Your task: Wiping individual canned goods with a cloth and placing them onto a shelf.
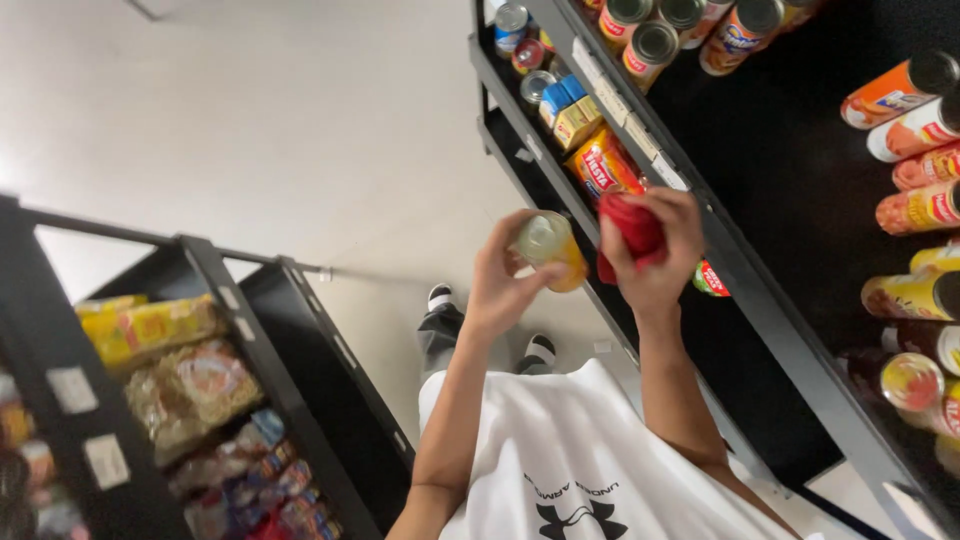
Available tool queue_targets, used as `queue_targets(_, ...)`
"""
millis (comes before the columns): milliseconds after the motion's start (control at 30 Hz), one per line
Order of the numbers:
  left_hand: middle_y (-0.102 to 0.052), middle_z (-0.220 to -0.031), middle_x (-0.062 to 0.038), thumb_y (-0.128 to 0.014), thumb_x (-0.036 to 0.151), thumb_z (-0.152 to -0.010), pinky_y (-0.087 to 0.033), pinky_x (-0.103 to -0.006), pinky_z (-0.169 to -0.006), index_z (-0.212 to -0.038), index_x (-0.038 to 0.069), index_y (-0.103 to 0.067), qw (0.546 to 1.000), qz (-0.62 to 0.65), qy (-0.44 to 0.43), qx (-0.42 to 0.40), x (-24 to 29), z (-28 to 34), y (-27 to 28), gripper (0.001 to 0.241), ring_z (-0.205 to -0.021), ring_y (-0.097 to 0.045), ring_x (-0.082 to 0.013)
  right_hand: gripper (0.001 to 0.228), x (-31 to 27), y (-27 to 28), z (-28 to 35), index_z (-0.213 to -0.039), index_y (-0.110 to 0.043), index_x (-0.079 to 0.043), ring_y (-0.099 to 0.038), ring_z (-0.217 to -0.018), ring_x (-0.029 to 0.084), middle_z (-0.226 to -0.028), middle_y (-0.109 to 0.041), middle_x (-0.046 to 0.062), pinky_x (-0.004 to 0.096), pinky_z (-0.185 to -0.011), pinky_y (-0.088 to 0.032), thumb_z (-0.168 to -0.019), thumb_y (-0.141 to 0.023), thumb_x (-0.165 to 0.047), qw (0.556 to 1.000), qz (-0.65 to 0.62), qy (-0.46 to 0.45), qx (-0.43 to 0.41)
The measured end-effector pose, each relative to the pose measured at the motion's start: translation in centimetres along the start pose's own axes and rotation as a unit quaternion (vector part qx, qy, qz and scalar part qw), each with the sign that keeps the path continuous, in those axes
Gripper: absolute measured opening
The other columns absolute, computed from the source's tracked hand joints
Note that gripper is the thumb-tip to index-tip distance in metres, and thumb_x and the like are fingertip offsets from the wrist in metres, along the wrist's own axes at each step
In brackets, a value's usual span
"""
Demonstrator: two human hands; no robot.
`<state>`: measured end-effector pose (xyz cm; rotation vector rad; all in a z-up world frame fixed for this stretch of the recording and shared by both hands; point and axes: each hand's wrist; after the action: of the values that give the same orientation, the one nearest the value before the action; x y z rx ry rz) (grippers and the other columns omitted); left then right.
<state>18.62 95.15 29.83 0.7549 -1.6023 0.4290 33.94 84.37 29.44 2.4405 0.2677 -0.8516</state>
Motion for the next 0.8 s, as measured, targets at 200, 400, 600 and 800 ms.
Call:
queue_targets(200, -0.067, -0.115, -0.015, -0.058, 0.035, -0.110, -0.059, -0.0364, -0.075, -0.137, -0.002, -0.041, 0.872, 0.465, 0.103, 0.111, -8.0, -5.1, -1.3, 0.049, -0.097, -0.071, -0.0206, 0.039, -1.0, -6.0, 1.0, -0.112, -0.061, -0.004, -0.056, -0.103, 0.034, -0.114, -0.057, 0.018, 0.044, -0.094, -0.050, -0.083, -0.076, -0.026, 0.985, 0.012, 0.079, 0.151)
queue_targets(400, -0.065, -0.120, -0.012, -0.050, 0.039, -0.116, -0.056, -0.0310, -0.076, -0.142, -0.001, -0.047, 0.858, 0.498, 0.125, -0.029, -8.2, -11.0, 6.0, 0.049, -0.098, -0.068, -0.0163, 0.034, 0.1, -11.0, -5.3, -0.120, -0.057, 0.000, -0.058, -0.107, 0.030, -0.119, -0.056, 0.015, 0.040, -0.098, -0.051, -0.100, -0.076, -0.021, 0.954, 0.075, -0.031, 0.290)
queue_targets(600, -0.063, -0.126, -0.015, -0.045, 0.038, -0.109, -0.062, -0.0391, -0.087, -0.136, 0.007, -0.044, 0.849, 0.496, 0.151, -0.104, -4.5, -15.2, 10.8, 0.041, -0.103, -0.070, -0.0226, 0.036, -2.0, -13.6, -4.7, -0.125, -0.058, 0.004, -0.058, -0.113, 0.030, -0.124, -0.057, 0.017, 0.041, -0.103, -0.050, -0.105, -0.074, -0.022, 0.952, 0.092, -0.074, 0.281)
queue_targets(800, -0.064, -0.125, -0.017, -0.052, 0.049, -0.109, -0.058, -0.0362, -0.074, -0.140, 0.004, -0.047, 0.807, 0.522, 0.194, -0.196, -7.9, -16.5, 11.1, 0.055, -0.094, -0.068, -0.0231, 0.038, -4.5, -15.0, -4.7, -0.120, -0.059, 0.005, -0.059, -0.108, 0.028, -0.121, -0.056, 0.017, 0.037, -0.099, -0.049, -0.101, -0.074, -0.023, 0.952, 0.103, -0.103, 0.269)
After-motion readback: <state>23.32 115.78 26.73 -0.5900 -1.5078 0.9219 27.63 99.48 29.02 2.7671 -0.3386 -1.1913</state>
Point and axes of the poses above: each hand's wrist, its own z-axis away from the middle knuckle, its own y-axis out of the back of the hand, x = y × z
